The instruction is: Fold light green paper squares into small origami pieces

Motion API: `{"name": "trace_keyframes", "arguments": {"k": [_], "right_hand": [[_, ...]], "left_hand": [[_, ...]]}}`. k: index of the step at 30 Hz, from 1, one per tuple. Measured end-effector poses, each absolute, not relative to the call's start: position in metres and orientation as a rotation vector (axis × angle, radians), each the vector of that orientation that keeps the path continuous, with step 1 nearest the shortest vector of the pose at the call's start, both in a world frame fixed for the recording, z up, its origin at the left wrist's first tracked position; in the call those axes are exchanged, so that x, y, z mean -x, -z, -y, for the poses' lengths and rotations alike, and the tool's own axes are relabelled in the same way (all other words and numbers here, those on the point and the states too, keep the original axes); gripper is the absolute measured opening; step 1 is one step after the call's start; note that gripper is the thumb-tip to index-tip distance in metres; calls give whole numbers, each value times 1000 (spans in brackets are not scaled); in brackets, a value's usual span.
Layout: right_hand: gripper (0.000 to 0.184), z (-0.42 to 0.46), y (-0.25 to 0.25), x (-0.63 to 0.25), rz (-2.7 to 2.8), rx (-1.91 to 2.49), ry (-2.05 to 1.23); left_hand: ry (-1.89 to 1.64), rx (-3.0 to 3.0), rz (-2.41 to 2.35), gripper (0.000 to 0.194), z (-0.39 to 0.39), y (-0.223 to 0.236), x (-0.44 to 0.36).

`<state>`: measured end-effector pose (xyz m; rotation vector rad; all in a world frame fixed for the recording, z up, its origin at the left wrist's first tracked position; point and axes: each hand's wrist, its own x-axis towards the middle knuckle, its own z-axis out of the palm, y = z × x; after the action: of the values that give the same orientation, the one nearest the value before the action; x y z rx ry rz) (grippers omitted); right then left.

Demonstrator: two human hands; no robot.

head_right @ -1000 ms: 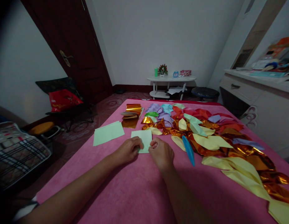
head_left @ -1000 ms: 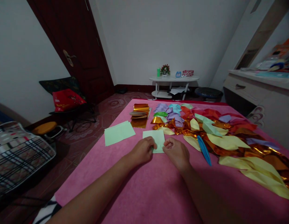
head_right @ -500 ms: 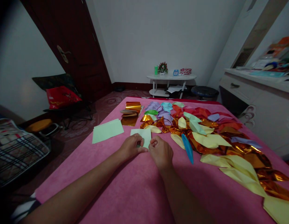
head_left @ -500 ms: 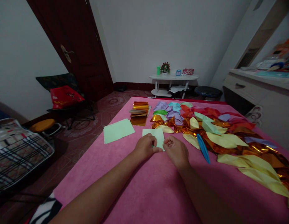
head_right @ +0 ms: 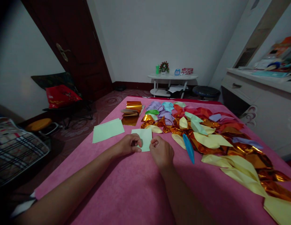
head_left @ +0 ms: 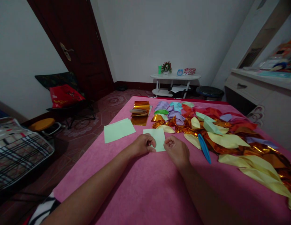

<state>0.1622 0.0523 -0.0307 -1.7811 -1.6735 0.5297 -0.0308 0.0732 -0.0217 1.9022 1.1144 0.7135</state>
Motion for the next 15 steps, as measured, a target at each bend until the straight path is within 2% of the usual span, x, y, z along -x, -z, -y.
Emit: {"name": "trace_keyframes", "arguments": {"k": [3,6,8,12,15], "right_hand": [[6,-52,27,-164,1717,1794,-493],[11,-42,20,-157,1832,1710,-217],[23,-26,18,-144,1959,1549,-67],[66,14,30,-107,2224,1301,-79],[74,31,40,-93,2330,1341,-131]], "left_hand": [[-580,-1858,-930,28,-73,16,44],[-554,-1797,-897,38,-74,14,52],[-589,-1763,-893,40,-74,16,53],[-661,-1760,-842,42,-72,22,49],[-678,-1739,-813,45,-72,26,49]]}}
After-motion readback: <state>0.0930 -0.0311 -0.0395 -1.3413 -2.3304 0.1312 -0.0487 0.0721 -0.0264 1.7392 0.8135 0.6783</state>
